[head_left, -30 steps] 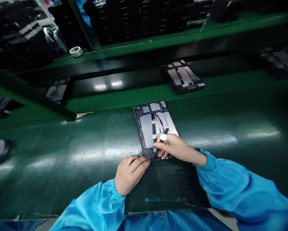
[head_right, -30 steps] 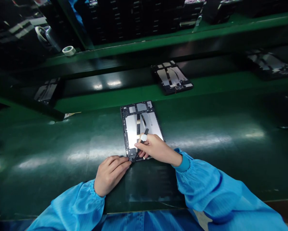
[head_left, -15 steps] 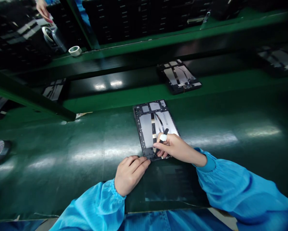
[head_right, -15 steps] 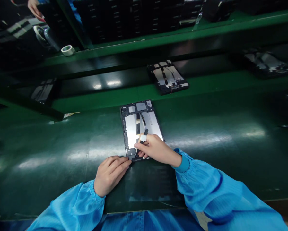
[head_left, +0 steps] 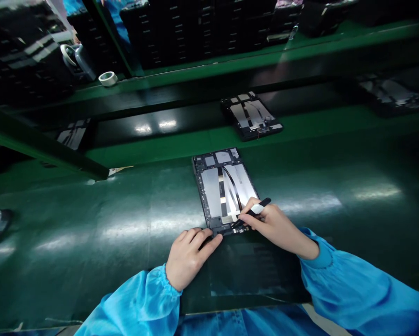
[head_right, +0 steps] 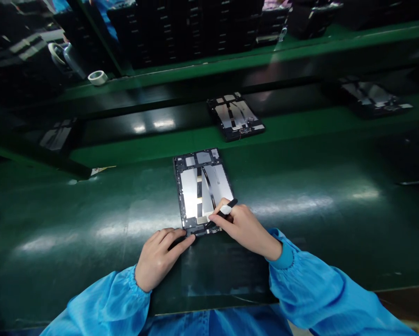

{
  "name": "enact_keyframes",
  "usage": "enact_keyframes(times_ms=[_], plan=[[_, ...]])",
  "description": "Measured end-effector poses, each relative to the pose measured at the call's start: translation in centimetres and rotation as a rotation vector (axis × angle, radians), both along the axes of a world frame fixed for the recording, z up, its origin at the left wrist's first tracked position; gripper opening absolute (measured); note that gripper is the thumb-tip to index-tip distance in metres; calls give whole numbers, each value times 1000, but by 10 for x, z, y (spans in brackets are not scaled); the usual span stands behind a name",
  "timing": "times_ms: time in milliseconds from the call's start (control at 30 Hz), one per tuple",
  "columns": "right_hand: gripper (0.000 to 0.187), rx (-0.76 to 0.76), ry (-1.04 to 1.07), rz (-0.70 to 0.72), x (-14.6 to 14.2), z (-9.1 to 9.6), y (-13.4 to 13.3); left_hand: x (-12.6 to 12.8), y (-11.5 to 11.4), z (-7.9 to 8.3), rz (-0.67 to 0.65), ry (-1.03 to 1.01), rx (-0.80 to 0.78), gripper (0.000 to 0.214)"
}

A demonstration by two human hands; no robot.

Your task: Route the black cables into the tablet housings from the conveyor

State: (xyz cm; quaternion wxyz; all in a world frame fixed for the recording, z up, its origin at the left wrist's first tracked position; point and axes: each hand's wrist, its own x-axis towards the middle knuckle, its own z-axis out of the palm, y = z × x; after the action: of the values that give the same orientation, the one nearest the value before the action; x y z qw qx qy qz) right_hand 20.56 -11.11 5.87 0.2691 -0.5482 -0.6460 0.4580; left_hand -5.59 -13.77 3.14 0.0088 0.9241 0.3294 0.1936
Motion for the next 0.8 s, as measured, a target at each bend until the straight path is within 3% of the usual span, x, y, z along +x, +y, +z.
enact_keyframes(times_ms=[300,800], plan=[[27,-31,93,-23,-4,-9,4,2,2,-6,23,-61,8,28],[27,-19,38,-27,-5,-11,2,8,-3,-2,58,58,64,37]])
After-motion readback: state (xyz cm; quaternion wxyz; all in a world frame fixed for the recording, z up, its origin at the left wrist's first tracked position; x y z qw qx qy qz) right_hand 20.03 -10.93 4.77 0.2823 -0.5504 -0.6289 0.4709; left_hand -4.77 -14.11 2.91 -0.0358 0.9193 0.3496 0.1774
